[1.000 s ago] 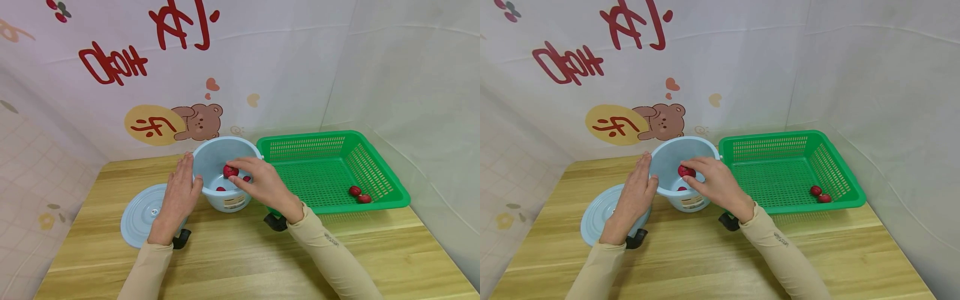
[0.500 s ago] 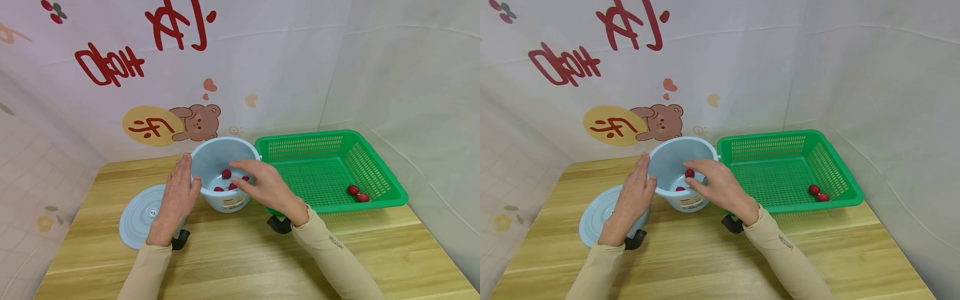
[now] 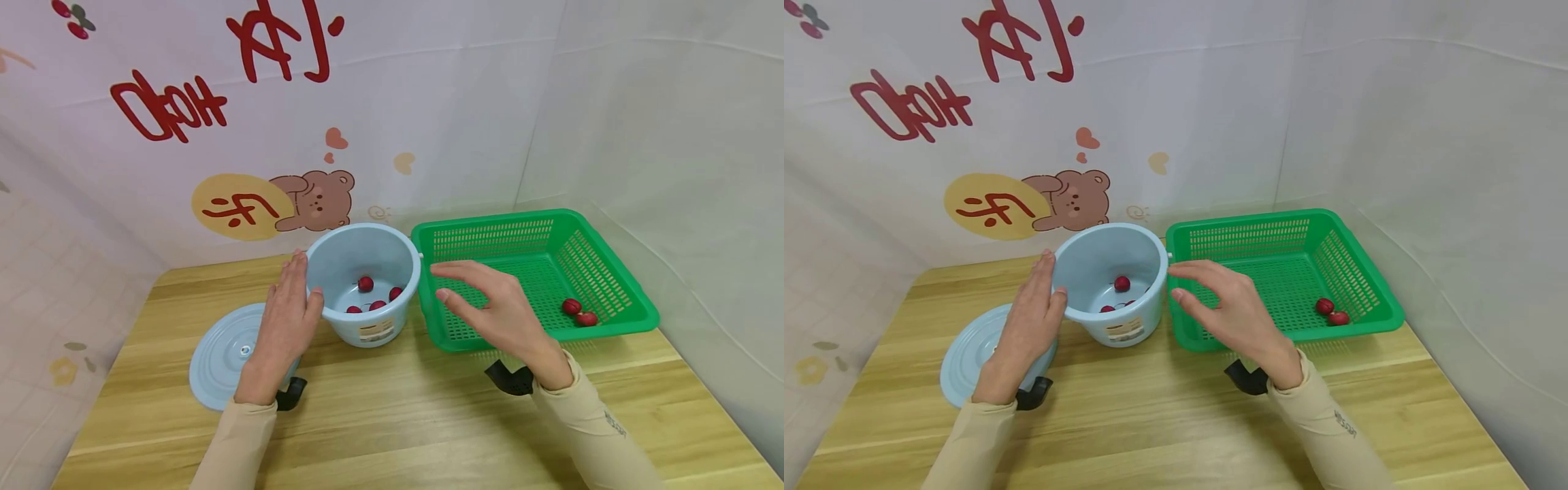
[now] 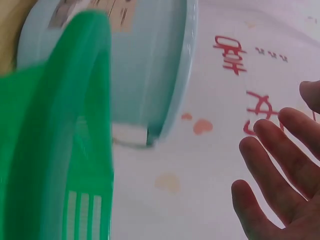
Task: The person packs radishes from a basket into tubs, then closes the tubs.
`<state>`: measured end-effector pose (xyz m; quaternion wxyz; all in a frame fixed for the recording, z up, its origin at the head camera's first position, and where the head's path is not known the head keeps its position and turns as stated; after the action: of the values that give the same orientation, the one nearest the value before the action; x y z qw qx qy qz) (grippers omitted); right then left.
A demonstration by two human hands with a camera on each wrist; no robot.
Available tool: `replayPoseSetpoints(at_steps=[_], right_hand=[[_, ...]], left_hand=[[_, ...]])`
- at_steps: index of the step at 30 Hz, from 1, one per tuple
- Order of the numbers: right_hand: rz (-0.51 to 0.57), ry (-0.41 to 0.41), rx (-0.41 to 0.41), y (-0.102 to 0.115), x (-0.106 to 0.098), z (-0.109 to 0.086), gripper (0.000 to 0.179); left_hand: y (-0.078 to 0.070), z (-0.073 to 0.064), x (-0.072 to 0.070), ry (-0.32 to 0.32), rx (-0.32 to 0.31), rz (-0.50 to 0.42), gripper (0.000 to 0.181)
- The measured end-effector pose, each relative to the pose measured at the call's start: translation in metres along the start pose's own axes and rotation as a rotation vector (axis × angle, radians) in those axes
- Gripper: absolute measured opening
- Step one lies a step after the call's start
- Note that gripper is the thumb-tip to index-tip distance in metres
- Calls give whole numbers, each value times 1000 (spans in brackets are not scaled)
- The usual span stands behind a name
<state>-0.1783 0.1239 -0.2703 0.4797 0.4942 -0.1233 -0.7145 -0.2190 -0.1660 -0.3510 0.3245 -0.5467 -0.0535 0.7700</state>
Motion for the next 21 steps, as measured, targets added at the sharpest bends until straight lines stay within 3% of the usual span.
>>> replayPoseSetpoints(at_steps=[9,21], right_hand=[[-86,-70,32,-23,-42,-18,45],[-211,-119,128,-58,-79,-34,42]], left_hand=[[0,0,0,-8,3,0,67],[2,0,1,-4,3,0,67]])
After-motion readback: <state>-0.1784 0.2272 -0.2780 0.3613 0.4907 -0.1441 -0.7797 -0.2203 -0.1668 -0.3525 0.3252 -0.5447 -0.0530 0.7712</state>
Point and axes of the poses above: each hand's wrist, its own z-axis towards the middle knuckle, its own x-axis out of the palm, y = z × x, the point moved 10 cm from there along z, towards the middle knuckle, and after that the axes turned 12 degrees about x, right-handed, at the moved point
